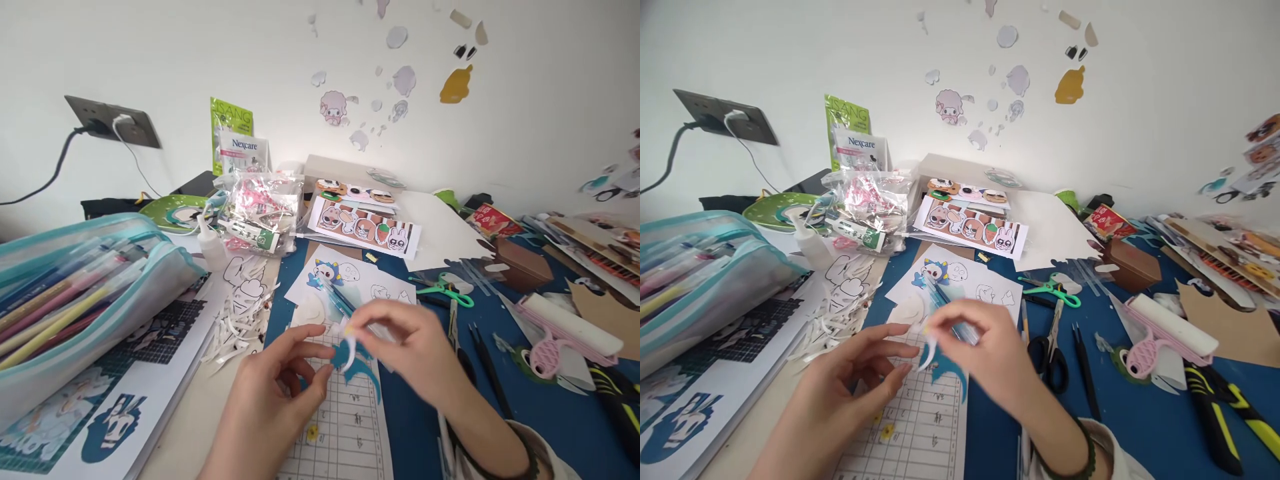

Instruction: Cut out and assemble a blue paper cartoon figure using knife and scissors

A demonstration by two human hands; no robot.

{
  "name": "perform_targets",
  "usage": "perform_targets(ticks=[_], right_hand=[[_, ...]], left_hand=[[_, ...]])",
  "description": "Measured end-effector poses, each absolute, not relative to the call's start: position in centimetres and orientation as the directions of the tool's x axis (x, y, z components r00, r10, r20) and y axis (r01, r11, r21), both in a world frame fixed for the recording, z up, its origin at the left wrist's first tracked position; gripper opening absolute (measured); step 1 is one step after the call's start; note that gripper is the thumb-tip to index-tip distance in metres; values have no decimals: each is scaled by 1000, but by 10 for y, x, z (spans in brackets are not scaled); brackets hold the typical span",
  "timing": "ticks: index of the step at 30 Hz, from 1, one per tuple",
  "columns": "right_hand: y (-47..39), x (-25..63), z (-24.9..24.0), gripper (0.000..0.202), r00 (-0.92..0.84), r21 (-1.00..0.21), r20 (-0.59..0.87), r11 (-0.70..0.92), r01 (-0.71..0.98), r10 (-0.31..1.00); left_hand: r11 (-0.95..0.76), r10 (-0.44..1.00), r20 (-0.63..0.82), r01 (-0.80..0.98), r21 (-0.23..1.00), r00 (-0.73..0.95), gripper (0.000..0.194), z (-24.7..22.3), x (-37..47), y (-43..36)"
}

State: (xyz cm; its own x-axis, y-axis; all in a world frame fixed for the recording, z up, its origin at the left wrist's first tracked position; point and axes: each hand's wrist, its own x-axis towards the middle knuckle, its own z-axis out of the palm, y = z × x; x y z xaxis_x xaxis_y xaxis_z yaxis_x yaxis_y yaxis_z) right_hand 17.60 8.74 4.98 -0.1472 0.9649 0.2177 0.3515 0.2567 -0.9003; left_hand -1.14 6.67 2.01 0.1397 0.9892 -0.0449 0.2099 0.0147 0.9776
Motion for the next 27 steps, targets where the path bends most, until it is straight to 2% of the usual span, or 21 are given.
perform_targets(ticks=[3, 5, 13, 21, 27], right_hand=[[108, 204, 46, 8, 206, -879, 231, 114, 462, 951], [122, 220, 41, 12, 307, -853, 233, 42, 521, 923], [147, 217, 21, 6, 180, -748, 249, 71, 660, 952], [146, 219, 19, 15, 50, -581, 258, 113, 806, 965], [147, 216, 25, 15, 66, -578, 252, 95, 810, 965]], left_hand=[[-21, 986, -19, 237, 971, 165, 27, 15, -15, 65], [-38, 985, -9, 264, 964, 174, 25, 12, -17, 64], [-118, 980, 71, 255, 960, 186, 19, 6, -24, 64], [-167, 979, 125, 279, 946, 161, 19, 9, -25, 63], [-144, 984, 99, 331, 932, 150, 21, 9, -25, 61]])
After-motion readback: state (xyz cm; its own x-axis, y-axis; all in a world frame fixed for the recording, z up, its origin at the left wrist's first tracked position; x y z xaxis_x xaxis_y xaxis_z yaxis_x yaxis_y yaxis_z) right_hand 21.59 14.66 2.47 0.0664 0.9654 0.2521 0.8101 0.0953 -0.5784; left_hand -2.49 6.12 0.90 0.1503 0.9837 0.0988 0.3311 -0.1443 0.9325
